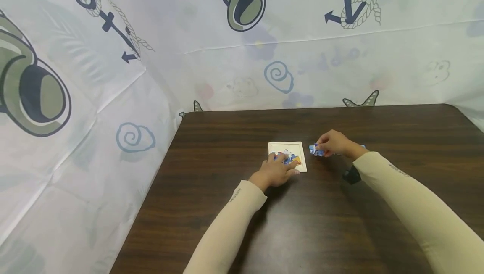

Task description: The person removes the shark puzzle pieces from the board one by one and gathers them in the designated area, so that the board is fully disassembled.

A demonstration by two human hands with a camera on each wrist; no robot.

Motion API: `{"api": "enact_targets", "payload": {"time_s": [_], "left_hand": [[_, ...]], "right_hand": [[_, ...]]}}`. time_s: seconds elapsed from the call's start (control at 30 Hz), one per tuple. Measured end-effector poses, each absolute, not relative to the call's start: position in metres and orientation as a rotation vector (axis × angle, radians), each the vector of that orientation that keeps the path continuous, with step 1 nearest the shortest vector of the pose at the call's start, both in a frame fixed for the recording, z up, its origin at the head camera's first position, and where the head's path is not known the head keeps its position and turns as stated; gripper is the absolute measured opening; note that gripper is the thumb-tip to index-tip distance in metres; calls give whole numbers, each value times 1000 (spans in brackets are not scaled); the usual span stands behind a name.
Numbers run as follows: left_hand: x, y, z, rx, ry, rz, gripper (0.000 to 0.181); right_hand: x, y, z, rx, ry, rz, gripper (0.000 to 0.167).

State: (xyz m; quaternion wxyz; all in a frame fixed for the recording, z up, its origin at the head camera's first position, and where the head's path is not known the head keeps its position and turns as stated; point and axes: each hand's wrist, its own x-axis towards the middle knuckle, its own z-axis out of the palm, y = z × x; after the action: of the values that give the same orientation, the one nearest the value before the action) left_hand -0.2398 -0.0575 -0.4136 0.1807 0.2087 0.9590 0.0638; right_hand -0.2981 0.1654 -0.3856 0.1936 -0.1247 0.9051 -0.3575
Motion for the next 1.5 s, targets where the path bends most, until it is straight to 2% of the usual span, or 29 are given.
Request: {"api": "enact_targets", "payload": {"time_s": [0.43,0.7,0.93,1.17,1.5], "left_hand": [[-241,-56,-423,641,2698,147,48],[-242,-58,-418,640,2666,179,47],[-242,-66,-411,632,2633,175,47],[-242,-75,-411,655,2649,197,48],[-241,-76,-412,683,2653,236,51]], "right_hand": [[-296,187,-390,-326,2563,-990,20],[-297,240,-384,-262,2627,-890,21],[-289,277,-387,-209,2407,-787,19],[-282,278,-391,-247,2460,-719,16],[-283,272,-391,-124,2563,-643,17]]}}
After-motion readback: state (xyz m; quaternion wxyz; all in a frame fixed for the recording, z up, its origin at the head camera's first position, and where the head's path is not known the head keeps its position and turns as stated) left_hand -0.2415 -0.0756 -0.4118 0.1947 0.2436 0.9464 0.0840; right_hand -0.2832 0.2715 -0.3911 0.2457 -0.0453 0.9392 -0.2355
